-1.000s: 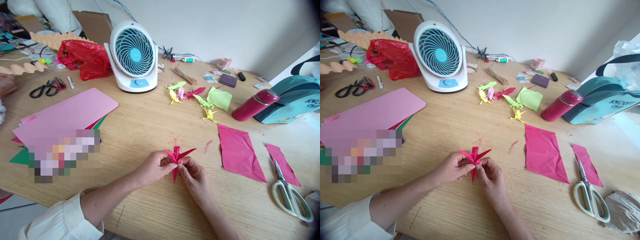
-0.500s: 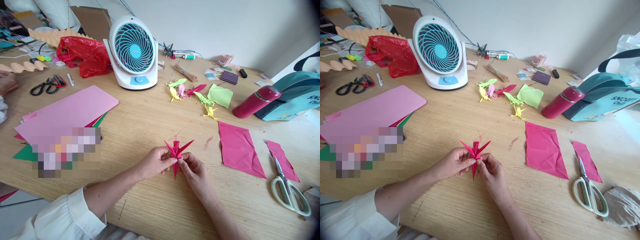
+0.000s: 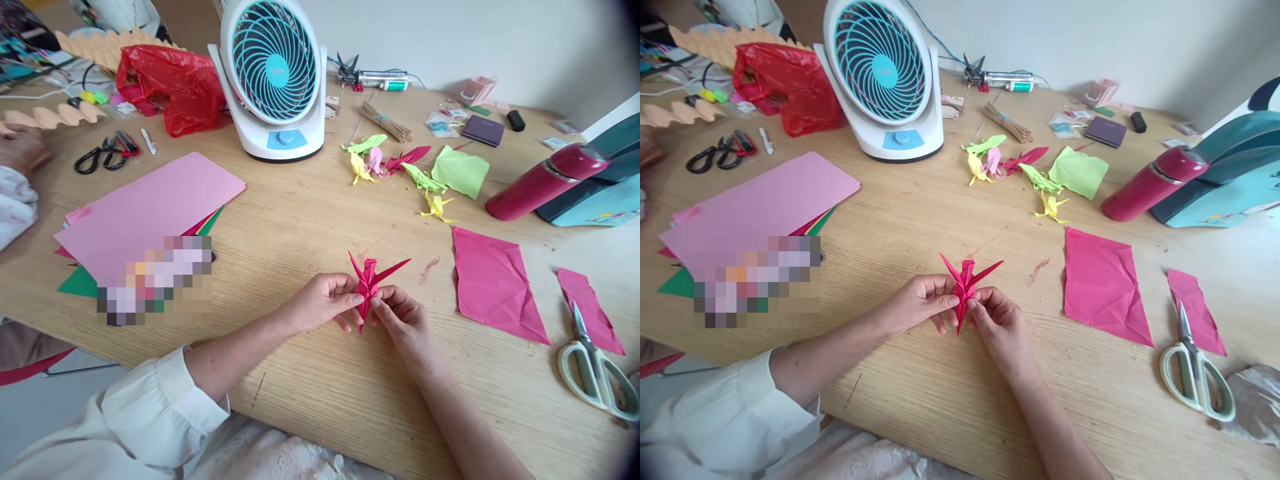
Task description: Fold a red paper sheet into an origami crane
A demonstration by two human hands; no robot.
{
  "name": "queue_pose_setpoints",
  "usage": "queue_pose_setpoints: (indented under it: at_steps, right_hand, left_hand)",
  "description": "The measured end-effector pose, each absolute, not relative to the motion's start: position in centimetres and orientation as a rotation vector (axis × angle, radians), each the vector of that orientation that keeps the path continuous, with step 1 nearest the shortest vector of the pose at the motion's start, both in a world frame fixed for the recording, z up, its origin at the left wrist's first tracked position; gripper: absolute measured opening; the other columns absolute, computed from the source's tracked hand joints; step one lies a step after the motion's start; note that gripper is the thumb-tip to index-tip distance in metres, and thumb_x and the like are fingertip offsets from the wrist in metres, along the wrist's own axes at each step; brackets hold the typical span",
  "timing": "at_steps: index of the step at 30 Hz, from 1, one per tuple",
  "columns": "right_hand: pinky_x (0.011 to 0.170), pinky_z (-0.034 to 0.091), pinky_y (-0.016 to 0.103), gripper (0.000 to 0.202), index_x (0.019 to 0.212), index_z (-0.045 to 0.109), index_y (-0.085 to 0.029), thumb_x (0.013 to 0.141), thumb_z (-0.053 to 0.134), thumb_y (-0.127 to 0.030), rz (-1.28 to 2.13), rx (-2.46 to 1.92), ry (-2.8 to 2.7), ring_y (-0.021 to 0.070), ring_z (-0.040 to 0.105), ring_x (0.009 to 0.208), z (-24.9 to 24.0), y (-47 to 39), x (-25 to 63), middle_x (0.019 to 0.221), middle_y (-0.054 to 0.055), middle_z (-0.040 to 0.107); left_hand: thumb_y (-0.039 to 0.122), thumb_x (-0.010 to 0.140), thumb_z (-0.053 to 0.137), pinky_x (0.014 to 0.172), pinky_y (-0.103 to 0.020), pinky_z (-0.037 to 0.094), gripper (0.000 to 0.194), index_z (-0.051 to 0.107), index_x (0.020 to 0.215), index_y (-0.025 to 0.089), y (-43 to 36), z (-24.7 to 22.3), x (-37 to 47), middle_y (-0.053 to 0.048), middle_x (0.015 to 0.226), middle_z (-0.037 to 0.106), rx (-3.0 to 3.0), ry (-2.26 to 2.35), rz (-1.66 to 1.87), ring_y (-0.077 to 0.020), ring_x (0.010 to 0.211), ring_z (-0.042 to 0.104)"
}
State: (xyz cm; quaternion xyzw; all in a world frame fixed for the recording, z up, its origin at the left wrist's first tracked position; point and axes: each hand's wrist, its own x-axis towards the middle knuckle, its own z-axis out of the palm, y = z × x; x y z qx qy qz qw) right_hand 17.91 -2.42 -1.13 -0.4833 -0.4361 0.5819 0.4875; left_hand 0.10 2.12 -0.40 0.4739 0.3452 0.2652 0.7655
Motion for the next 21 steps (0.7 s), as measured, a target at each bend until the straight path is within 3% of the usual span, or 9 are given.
queue_pose_setpoints:
  at_steps: [10,16,21]
  right_hand:
    - [0.058,0.046,0.022,0.028,0.084,0.066,-0.019,0.082,0.077,-0.045,1.392,-1.162,-1.157,0.0103,0.054,0.062,-1.58,-2.67,17.52,0.073,0.000,0.063]
    - [0.057,0.047,0.022,0.029,0.084,0.064,-0.019,0.083,0.076,-0.045,1.364,-1.176,-1.180,0.0101,0.054,0.062,-1.82,-2.75,17.49,0.073,-0.001,0.061]
    - [0.059,0.050,0.023,0.025,0.087,0.064,-0.020,0.084,0.076,-0.042,1.386,-1.182,-1.164,0.0106,0.058,0.063,-2.08,-2.92,17.44,0.077,0.000,0.062]
  left_hand:
    - [0.049,0.080,0.074,0.045,-0.018,0.049,0.038,0.061,0.086,0.014,2.10,-0.53,0.09,0.000,0.069,0.063,1.145,0.816,0.596,-0.0102,0.057,0.061]
    - [0.035,0.083,0.070,0.042,-0.016,0.044,0.023,0.061,0.085,0.014,1.96,-1.10,0.23,0.006,0.061,0.054,1.224,0.804,0.636,-0.0043,0.046,0.047]
    - [0.029,0.084,0.065,0.039,-0.015,0.040,0.016,0.061,0.085,0.014,1.75,-1.20,0.28,0.007,0.060,0.053,1.285,0.877,0.643,-0.0043,0.044,0.047]
